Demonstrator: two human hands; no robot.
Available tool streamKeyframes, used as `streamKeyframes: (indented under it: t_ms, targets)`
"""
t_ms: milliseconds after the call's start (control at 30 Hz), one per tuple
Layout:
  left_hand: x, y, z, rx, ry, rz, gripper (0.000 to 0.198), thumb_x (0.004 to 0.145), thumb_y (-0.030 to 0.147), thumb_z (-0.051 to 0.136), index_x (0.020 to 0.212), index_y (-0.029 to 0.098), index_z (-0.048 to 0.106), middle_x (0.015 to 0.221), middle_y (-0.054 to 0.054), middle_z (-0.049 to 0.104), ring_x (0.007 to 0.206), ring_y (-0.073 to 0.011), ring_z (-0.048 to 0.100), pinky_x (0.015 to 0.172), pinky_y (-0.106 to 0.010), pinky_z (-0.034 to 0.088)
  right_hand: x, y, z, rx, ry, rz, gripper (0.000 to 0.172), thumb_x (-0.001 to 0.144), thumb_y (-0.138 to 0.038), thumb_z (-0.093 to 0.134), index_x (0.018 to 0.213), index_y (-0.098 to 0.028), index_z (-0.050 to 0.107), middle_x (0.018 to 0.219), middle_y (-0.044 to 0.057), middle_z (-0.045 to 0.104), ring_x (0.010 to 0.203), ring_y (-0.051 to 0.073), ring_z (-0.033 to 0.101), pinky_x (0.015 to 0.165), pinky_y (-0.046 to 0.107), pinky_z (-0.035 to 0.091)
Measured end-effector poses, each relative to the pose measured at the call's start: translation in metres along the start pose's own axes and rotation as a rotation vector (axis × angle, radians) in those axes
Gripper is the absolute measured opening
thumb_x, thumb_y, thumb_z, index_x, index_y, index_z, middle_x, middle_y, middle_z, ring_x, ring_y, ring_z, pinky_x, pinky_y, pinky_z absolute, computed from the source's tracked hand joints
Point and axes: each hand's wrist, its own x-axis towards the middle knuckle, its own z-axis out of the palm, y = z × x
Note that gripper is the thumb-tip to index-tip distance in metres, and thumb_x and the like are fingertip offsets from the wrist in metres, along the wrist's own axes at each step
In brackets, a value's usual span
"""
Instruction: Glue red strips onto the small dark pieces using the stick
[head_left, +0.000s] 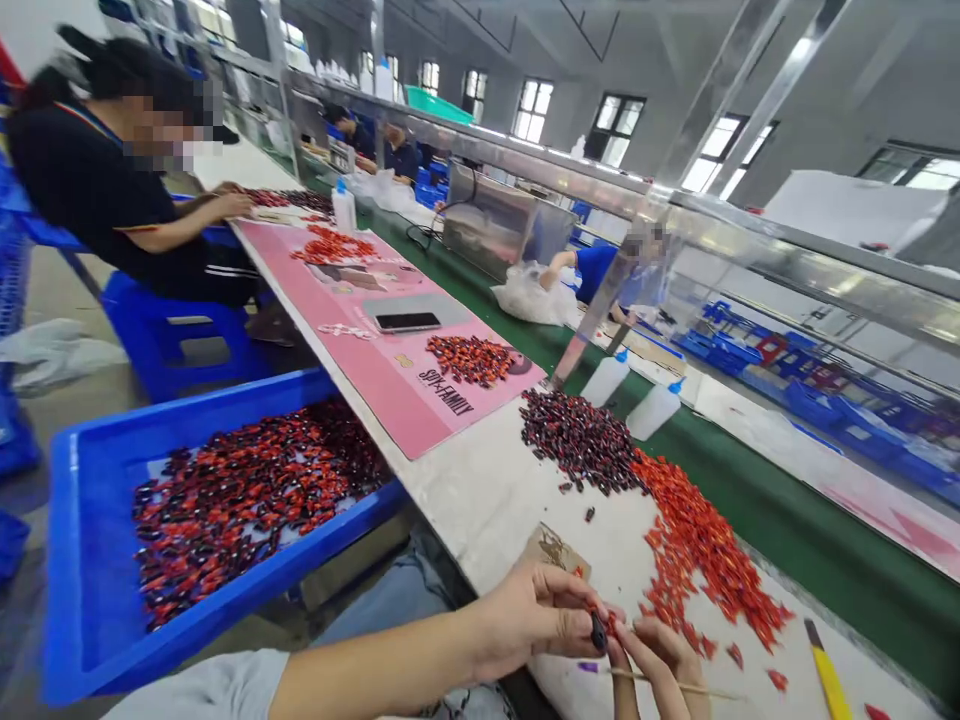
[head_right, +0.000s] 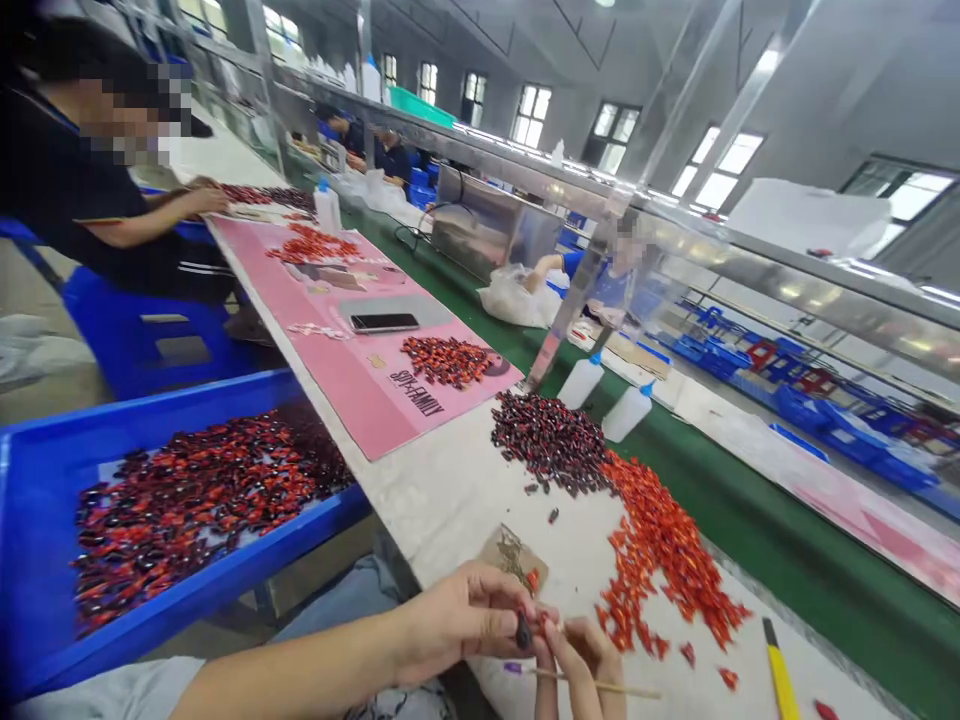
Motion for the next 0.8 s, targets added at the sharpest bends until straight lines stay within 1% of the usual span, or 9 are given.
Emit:
streamKeyframes:
  t_ms: [67, 167, 300, 367, 467, 533, 633, 700, 800]
  targets:
    - [-0.006, 0.001, 0.001, -0.039, 0.003, 0.0, 0.046, 0.045, 0.039, 0.104, 0.078, 0.015, 0.081, 0.095, -0.009, 0.082, 0.079, -0.0142, 0.075, 0.083, -0.027, 0.058, 0.006, -0.023, 0.001, -0.022, 0.077, 0.062, 0.008, 0.095, -0.014, 0.068, 0.098, -0.018, 0.074, 0.094, 0.007, 0.071, 0.077, 0.015, 0.073, 0.069, 0.023, 0.062]
    - [-0.017, 0.008, 0.002, -0.086, 0.034, 0.02, 0.041, 0.047, 0.032, 0.104, 0.078, 0.017, 0.081, 0.094, -0.007, 0.083, 0.08, -0.0134, 0.076, 0.083, -0.025, 0.059, 0.014, -0.047, 0.008, 0.044, 0.098, 0.114, 0.014, 0.095, -0.009, 0.065, 0.102, -0.017, 0.074, 0.095, 0.007, 0.073, 0.082, 0.015, 0.073, 0.076, 0.024, 0.063]
    - [-0.034, 0.026, 0.001, -0.122, 0.069, 0.051, 0.034, 0.054, 0.027, 0.102, 0.079, 0.017, 0.081, 0.1, -0.007, 0.083, 0.086, -0.0162, 0.078, 0.087, -0.028, 0.061, 0.025, -0.059, 0.019, 0.176, 0.069, 0.185, 0.021, 0.096, -0.01, 0.065, 0.114, -0.017, 0.073, 0.102, 0.008, 0.074, 0.092, 0.017, 0.074, 0.081, 0.026, 0.064]
    - [-0.043, 0.037, -0.001, -0.124, 0.072, 0.063, 0.033, 0.055, 0.027, 0.101, 0.08, 0.018, 0.082, 0.103, -0.006, 0.083, 0.086, -0.0153, 0.078, 0.085, -0.025, 0.061, 0.031, -0.063, 0.026, 0.245, 0.078, 0.222, 0.024, 0.094, -0.01, 0.067, 0.116, -0.019, 0.073, 0.101, 0.007, 0.075, 0.091, 0.016, 0.074, 0.081, 0.026, 0.065]
    - [-0.057, 0.055, -0.006, -0.098, 0.052, 0.091, 0.03, 0.057, 0.03, 0.1, 0.08, 0.022, 0.083, 0.109, -0.005, 0.082, 0.091, -0.0161, 0.079, 0.087, -0.025, 0.061, 0.041, -0.074, 0.036, 0.37, 0.135, 0.287, 0.028, 0.091, -0.008, 0.071, 0.116, -0.021, 0.073, 0.098, 0.004, 0.076, 0.088, 0.015, 0.074, 0.08, 0.024, 0.064]
    - [-0.065, 0.066, -0.01, -0.024, 0.055, 0.166, 0.027, 0.06, 0.033, 0.099, 0.079, 0.022, 0.083, 0.109, -0.004, 0.081, 0.092, -0.0163, 0.078, 0.088, -0.024, 0.06, 0.051, -0.084, 0.044, 0.488, 0.156, 0.344, 0.025, 0.092, -0.011, 0.071, 0.114, -0.022, 0.073, 0.098, 0.004, 0.076, 0.09, 0.016, 0.073, 0.08, 0.025, 0.064]
    - [-0.073, 0.082, -0.019, 0.141, 0.128, 0.366, 0.024, 0.066, 0.036, 0.096, 0.079, 0.02, 0.084, 0.093, -0.003, 0.08, 0.083, -0.011, 0.075, 0.082, -0.018, 0.058, 0.069, -0.099, 0.058, 0.632, 0.169, 0.371, 0.019, 0.096, -0.017, 0.069, 0.113, -0.024, 0.072, 0.097, 0.004, 0.076, 0.093, 0.017, 0.072, 0.081, 0.029, 0.063]
    - [-0.077, 0.091, -0.027, 0.213, 0.165, 0.457, 0.023, 0.068, 0.036, 0.095, 0.081, 0.02, 0.084, 0.085, -0.002, 0.078, 0.079, -0.0091, 0.072, 0.077, -0.015, 0.056, 0.082, -0.108, 0.07, 0.671, 0.169, 0.326, 0.018, 0.097, -0.018, 0.068, 0.113, -0.023, 0.072, 0.096, 0.004, 0.075, 0.093, 0.018, 0.071, 0.082, 0.032, 0.063]
    - [-0.082, 0.103, -0.041, 0.258, 0.177, 0.523, 0.017, 0.07, 0.033, 0.093, 0.081, 0.022, 0.085, 0.083, -0.003, 0.078, 0.079, -0.0104, 0.072, 0.073, -0.015, 0.057, 0.101, -0.121, 0.09, 0.674, 0.135, 0.239, 0.02, 0.095, -0.012, 0.068, 0.111, -0.021, 0.073, 0.095, 0.005, 0.074, 0.09, 0.018, 0.071, 0.08, 0.034, 0.063]
